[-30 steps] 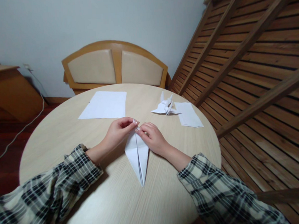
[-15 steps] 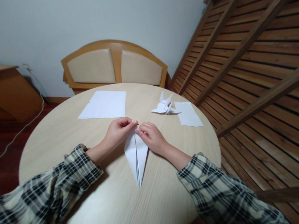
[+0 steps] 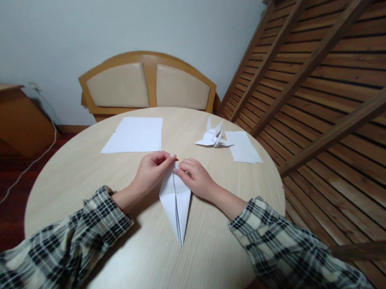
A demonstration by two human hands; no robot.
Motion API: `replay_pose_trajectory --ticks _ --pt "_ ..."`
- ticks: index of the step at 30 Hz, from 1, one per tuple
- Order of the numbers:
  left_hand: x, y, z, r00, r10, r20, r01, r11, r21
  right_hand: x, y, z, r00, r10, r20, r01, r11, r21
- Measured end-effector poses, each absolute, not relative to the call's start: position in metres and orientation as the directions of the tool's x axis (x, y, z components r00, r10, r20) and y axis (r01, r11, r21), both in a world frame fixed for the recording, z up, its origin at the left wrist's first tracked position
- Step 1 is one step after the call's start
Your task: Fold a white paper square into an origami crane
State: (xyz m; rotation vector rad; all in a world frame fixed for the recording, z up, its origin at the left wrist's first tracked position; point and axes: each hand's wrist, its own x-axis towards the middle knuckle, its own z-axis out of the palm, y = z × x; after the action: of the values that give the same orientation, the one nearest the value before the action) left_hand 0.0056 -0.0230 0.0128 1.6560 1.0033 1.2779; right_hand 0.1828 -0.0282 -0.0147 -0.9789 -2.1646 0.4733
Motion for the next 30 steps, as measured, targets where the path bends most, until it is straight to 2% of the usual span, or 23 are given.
replay_pose_trajectory --ticks 12,30 --pt "0.0029 -0.0192 0.0139 0.168 0.914 0.368 0.137 -0.392 0.91 0.1824 -0.0305 -0.014 -0.467 0.776 0.423 0.571 0.63 -0.526" --pt "0.0017 -0.0206 0.0151 0.174 0.893 0.415 0.191 -0.444 0.875 0.1818 -0.0296 -0.014 -0.457 0.778 0.431 0.522 0.627 -0.579"
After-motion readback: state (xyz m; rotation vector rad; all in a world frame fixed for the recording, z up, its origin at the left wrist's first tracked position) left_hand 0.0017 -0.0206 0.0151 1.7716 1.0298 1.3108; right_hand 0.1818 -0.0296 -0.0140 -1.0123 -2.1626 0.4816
